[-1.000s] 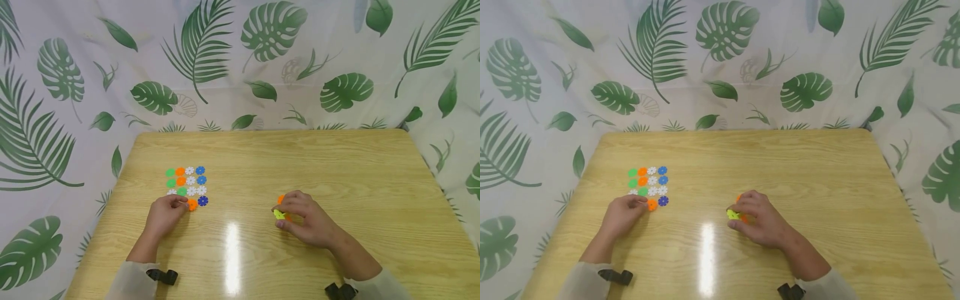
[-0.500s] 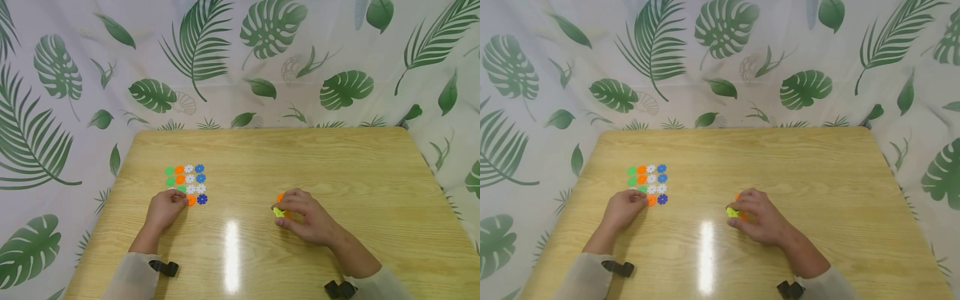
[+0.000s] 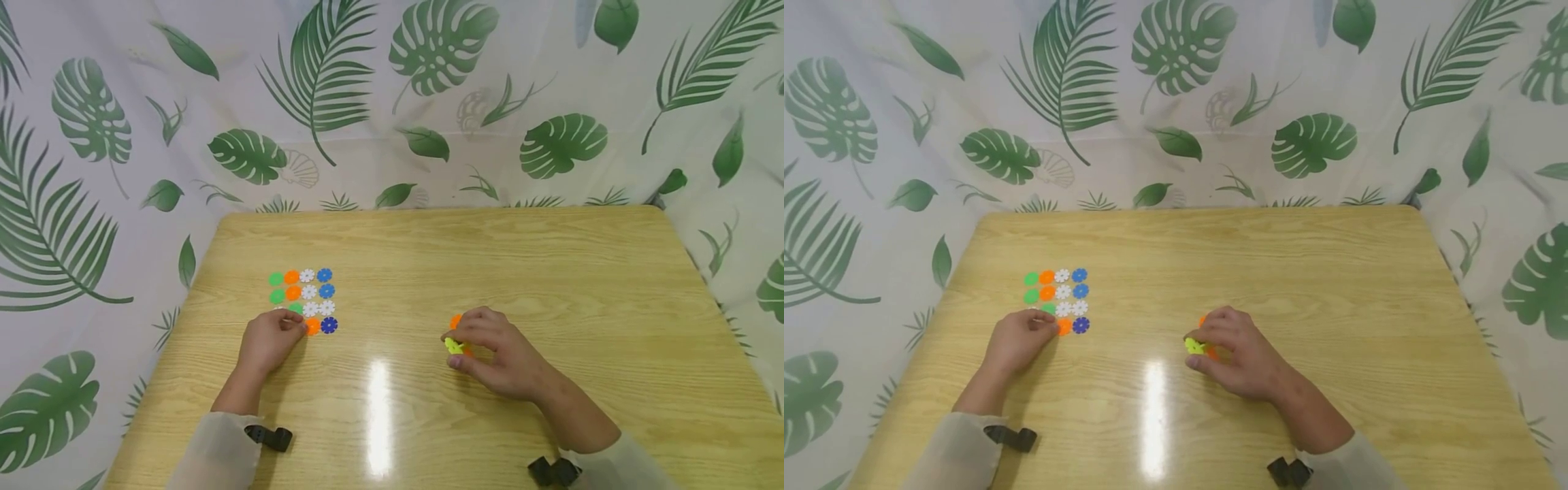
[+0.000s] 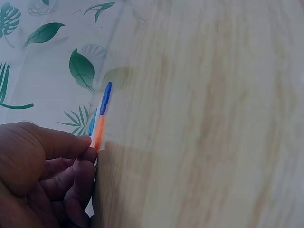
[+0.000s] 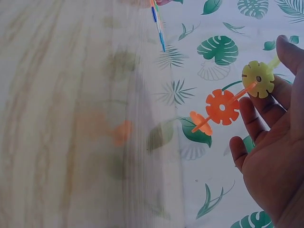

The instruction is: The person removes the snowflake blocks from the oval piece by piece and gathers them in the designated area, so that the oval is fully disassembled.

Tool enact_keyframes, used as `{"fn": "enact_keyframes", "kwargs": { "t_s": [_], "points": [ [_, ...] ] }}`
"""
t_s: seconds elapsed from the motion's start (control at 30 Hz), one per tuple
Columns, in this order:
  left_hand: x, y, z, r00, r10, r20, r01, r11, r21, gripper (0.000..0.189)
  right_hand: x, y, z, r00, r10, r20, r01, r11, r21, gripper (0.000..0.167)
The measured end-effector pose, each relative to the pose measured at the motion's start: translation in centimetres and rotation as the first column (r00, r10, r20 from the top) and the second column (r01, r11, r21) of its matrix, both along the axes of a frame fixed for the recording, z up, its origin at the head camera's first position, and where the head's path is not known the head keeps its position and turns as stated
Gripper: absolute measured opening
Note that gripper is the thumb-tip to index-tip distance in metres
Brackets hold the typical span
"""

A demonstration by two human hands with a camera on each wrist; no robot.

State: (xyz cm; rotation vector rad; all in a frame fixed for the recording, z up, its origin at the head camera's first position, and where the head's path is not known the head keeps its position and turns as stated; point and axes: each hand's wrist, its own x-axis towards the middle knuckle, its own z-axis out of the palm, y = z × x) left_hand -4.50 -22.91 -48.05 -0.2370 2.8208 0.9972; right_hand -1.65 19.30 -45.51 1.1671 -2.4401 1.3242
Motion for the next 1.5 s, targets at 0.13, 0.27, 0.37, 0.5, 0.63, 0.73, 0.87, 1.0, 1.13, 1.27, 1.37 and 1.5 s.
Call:
{"fn": "enact_keyframes", "kwargs": {
  "t_s": [0.13, 0.27, 0.37, 0.5, 0.63, 0.73, 0.87, 1.0, 1.13, 1.27, 1.37, 1.5],
  "points": [
    [0.2, 0.0, 0.1, 1.0, -0.003, 0.005, 0.003, 1.0, 0.007, 0.024, 0.1, 0.0, 0.0, 1.0, -0.005, 0.003, 0.005, 1.0, -0.002, 0.037],
    [0.5, 0.1, 0.0, 1.0, 0.004, 0.01, -0.004, 1.0, 0.023, 0.023, 0.1, 0.0, -0.1, 1.0, -0.006, 0.002, 0.006, 1.0, -0.007, 0.037],
    [0.8, 0.4, 0.1, 1.0, 0.003, -0.006, -0.003, 0.999, 0.046, 0.021, 0.1, 0.0, 0.0, 1.0, -0.006, 0.003, 0.006, 1.0, -0.002, 0.036],
    [1.2, 1.5, 0.7, 0.999, -0.007, -0.051, 0.013, 0.994, 0.108, 0.018, 0.1, 0.0, 0.0, 1.0, -0.014, 0.006, 0.014, 1.0, 0.008, 0.035],
    [1.6, 3.5, 1.8, 0.995, -0.026, -0.098, 0.043, 0.984, 0.172, 0.014, 0.1, -0.1, 0.0, 1.0, -0.022, 0.013, 0.022, 1.0, 0.012, 0.033],
    [2.0, 5.3, 2.6, 0.984, -0.082, -0.161, 0.116, 0.969, 0.217, 0.01, 0.1, -0.2, 0.0, 1.0, -0.021, 0.012, 0.021, 1.0, 0.004, 0.033],
    [2.6, 8.0, 3.4, 0.934, -0.211, -0.289, 0.287, 0.925, 0.25, 0.008, 0.1, -0.4, 0.1, 1.0, -0.012, 0.019, 0.012, 1.0, -0.015, 0.031],
    [3.0, 10.6, 3.8, 0.828, -0.35, -0.439, 0.477, 0.85, 0.222, 0.01, 0.0, -0.8, 0.2, 1.0, 0.001, 0.026, 0.0, 1.0, -0.019, 0.027],
    [3.0, 12.8, 4.0, 0.682, -0.465, -0.565, 0.64, 0.753, 0.154, 0.016, 0.1, -1.1, 0.2, 0.999, 0.018, 0.036, -0.017, 1.0, -0.016, 0.025],
    [2.8, 14.6, 4.0, 0.564, -0.531, -0.632, 0.723, 0.688, 0.067, 0.019, 0.1, -1.5, 0.2, 0.998, 0.055, 0.044, -0.054, 0.998, -0.027, 0.024],
    [2.6, 15.5, 4.1, 0.497, -0.555, -0.667, 0.754, 0.657, 0.015, 0.017, 0.0, -1.7, 0.3, 0.996, 0.08, 0.034, -0.079, 0.996, -0.037, 0.024],
    [2.5, 16.0, 4.2, 0.465, -0.561, -0.685, 0.77, 0.638, 0.0, 0.014, 0.0, -1.8, 0.3, 0.995, 0.095, 0.038, -0.093, 0.995, -0.037, 0.026]
  ]
}}
